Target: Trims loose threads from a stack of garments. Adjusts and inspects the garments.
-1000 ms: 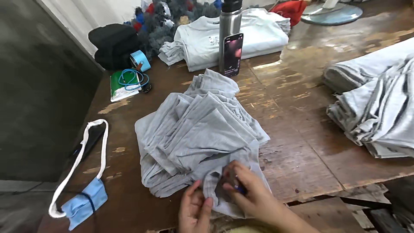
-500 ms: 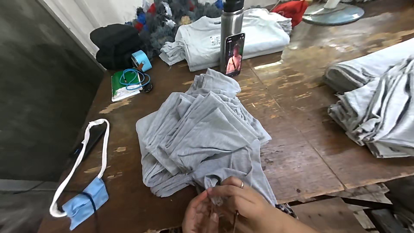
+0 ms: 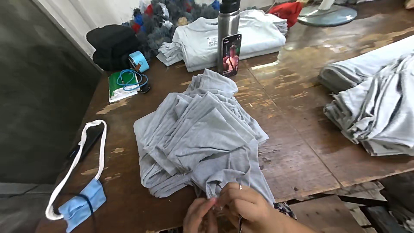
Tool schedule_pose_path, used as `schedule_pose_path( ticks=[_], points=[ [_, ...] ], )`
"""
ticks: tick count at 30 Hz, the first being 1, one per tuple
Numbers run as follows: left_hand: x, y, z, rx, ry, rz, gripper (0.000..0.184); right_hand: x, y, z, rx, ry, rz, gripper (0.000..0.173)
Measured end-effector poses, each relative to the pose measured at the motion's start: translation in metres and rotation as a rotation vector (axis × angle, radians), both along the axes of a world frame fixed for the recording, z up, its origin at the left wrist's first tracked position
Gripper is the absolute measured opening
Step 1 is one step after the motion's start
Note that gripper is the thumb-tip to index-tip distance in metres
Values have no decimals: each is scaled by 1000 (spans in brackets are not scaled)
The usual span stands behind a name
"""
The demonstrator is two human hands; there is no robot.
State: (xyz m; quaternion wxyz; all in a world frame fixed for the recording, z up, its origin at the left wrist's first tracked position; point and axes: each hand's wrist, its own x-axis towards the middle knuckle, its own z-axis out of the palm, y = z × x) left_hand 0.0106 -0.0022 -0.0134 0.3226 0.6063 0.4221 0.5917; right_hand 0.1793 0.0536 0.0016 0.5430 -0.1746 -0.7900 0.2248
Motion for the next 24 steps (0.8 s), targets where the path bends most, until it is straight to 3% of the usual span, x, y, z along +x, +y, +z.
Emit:
schedule_pose_path(
  ticks=[6,11,13,17,24],
  points=[
    [1,-1,0,95,43,35,25,-1,-17,12,101,-98,15,13],
    [0,0,-4,150,108,66,15,0,-19,5,-19,5,114,13],
    [-2,-2,-1,88,46,35,17,5,-18,3,-155,-23,82,18],
    [-6,-3,8,-29,-129,15,20,22,-15,-7,-331,-246,-14,48],
    [-8,-4,14,-115,-249,-36,17,21,-23,-10,-202,-421,-145,38]
  ],
)
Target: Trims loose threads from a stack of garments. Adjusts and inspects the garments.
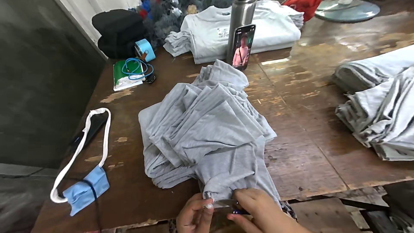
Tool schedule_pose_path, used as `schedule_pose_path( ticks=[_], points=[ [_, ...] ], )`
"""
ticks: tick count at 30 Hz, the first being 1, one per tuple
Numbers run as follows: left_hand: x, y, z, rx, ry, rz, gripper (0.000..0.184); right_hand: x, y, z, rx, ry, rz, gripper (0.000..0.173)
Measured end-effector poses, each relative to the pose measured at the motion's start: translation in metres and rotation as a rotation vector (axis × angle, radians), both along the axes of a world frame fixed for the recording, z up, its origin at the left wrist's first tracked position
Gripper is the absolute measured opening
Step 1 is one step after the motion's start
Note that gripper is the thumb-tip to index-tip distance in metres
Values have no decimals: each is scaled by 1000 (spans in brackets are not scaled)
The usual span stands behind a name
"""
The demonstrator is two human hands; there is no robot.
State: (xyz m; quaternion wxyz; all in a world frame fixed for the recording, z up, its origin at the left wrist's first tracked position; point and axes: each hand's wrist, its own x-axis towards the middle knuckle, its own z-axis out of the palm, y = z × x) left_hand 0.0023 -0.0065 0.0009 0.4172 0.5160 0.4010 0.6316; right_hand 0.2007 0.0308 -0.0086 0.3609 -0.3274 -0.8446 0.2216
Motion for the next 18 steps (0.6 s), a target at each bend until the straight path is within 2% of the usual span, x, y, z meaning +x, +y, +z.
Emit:
schedule_pose_path(
  ticks=[8,18],
  points=[
    [-6,-4,-2,26,-98,-83,21,-6,1,3,26,-64,-33,40],
    [-9,-4,2,68,99,-35,20,-19,3,3,79,-111,-81,44]
  ],
)
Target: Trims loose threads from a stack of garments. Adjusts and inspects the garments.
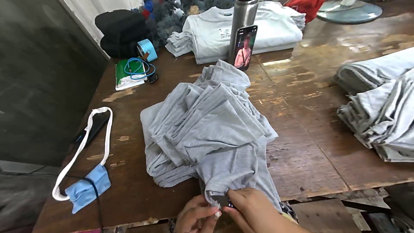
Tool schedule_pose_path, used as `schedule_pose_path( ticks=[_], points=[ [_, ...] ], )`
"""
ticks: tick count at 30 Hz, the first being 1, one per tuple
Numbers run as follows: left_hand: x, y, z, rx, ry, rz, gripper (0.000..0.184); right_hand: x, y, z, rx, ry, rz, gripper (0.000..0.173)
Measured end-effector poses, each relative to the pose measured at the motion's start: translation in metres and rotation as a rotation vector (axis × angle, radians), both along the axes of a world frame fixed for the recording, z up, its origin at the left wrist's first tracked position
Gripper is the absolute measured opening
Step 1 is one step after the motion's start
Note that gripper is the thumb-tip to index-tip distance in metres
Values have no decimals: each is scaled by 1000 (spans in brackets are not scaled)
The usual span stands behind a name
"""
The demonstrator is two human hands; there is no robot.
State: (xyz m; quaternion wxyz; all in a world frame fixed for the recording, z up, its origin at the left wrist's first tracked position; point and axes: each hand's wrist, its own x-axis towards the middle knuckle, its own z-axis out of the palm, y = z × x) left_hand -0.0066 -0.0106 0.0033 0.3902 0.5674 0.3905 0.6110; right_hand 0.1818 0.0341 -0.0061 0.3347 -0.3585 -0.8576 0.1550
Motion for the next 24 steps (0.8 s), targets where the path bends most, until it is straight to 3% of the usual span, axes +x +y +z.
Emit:
schedule_pose_path(
  ticks=[10,20,24],
  points=[
    [-2,0,3,-43,-108,-47,21,12,0,3,-36,7,21,41],
    [3,0,3,-62,-32,6,14,6,7,6,24,74,-37,46],
    [8,0,3,-71,-24,79,20,2,23,1,29,148,-139,36]
  ],
)
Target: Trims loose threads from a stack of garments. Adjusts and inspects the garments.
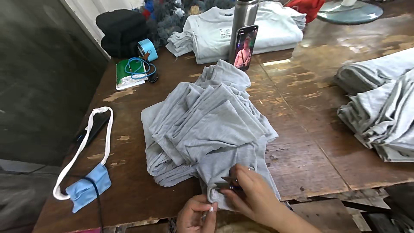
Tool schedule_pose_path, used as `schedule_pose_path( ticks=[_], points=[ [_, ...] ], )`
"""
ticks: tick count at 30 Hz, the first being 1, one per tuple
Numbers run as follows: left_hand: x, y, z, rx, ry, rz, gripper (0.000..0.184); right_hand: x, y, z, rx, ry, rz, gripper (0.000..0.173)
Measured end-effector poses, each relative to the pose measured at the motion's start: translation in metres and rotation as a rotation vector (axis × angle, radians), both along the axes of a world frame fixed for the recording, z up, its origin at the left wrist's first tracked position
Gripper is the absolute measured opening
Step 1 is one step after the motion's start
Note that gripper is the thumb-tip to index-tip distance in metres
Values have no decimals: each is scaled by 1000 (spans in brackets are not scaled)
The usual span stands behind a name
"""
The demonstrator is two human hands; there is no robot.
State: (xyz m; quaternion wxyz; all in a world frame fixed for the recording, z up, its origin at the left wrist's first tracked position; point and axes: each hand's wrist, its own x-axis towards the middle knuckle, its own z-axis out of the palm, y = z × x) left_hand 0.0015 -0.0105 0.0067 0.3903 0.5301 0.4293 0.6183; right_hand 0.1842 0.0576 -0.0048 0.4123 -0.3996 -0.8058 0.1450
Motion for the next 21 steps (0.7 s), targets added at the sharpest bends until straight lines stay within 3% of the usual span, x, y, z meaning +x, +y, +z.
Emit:
schedule_pose_path(
  ticks=[5,11,14,17,19,21],
  points=[
    [-11,-2,-1,84,152,-3,19,0,15,-7,-14,59,-40,16],
    [-35,3,1,192,457,-97,7,32,5,2,-117,573,233,15],
    [-41,9,1,182,596,-198,4,47,0,0,-195,309,216,11],
    [-44,13,2,156,683,-269,10,46,-7,-3,-217,-114,183,26],
    [-44,14,2,146,690,-282,11,42,-10,-6,-128,-251,180,49],
    [-44,13,4,104,696,-256,10,40,-12,-7,-58,-319,177,56]
  ],
)
